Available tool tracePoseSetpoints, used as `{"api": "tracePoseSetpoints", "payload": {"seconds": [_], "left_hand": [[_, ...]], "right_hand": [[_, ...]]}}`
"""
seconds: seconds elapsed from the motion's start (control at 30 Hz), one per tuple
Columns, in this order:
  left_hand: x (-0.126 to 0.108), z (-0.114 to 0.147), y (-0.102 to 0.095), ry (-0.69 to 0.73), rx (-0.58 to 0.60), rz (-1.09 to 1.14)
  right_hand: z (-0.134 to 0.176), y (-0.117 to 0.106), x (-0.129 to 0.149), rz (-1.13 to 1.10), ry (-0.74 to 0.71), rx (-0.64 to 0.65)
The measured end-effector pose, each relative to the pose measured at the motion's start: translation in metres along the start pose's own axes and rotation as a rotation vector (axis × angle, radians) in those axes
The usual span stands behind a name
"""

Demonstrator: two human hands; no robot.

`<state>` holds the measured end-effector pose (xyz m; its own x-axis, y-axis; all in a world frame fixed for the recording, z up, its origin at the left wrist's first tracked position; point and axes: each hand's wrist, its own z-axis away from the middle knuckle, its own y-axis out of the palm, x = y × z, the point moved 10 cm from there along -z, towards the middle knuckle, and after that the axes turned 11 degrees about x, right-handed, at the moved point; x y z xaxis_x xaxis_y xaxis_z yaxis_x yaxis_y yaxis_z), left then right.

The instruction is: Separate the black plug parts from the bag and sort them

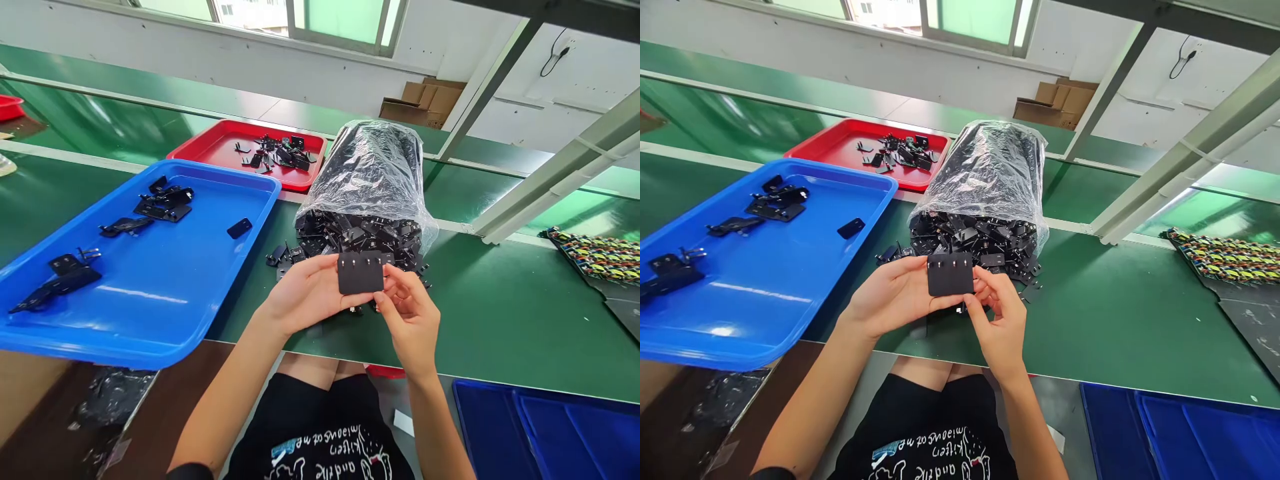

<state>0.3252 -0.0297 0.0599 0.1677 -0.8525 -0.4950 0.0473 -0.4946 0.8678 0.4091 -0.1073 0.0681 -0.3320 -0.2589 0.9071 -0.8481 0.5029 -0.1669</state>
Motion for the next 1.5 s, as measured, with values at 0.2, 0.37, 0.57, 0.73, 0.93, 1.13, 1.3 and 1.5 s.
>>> {"api": "tracePoseSetpoints", "payload": {"seconds": [0.2,0.37,0.57,0.73,0.93,1.13,1.3,1.5], "left_hand": [[-0.003,0.000,0.001,0.007,0.009,0.012],[-0.005,0.001,0.008,0.025,0.019,0.030],[-0.009,0.014,0.000,0.074,-0.068,0.047],[-0.047,0.054,-0.049,0.420,-0.350,0.013],[-0.054,0.099,-0.082,0.453,-0.629,-0.003],[-0.098,0.077,-0.093,0.327,-0.786,-0.080],[-0.210,-0.005,-0.094,0.427,-0.767,-0.237],[-0.185,-0.028,-0.090,0.301,-0.754,-0.472]], "right_hand": [[-0.003,-0.001,0.001,-0.044,-0.001,-0.012],[-0.004,-0.001,0.009,-0.088,-0.031,-0.027],[0.006,-0.016,-0.003,-0.113,0.018,-0.086],[0.032,-0.050,-0.047,-0.135,0.203,-0.250],[0.070,-0.077,-0.086,-0.040,0.344,-0.352],[0.085,-0.088,-0.105,-0.018,0.346,-0.398],[0.075,-0.077,-0.110,0.007,0.375,-0.246],[0.073,-0.077,-0.108,0.059,0.354,-0.197]]}}
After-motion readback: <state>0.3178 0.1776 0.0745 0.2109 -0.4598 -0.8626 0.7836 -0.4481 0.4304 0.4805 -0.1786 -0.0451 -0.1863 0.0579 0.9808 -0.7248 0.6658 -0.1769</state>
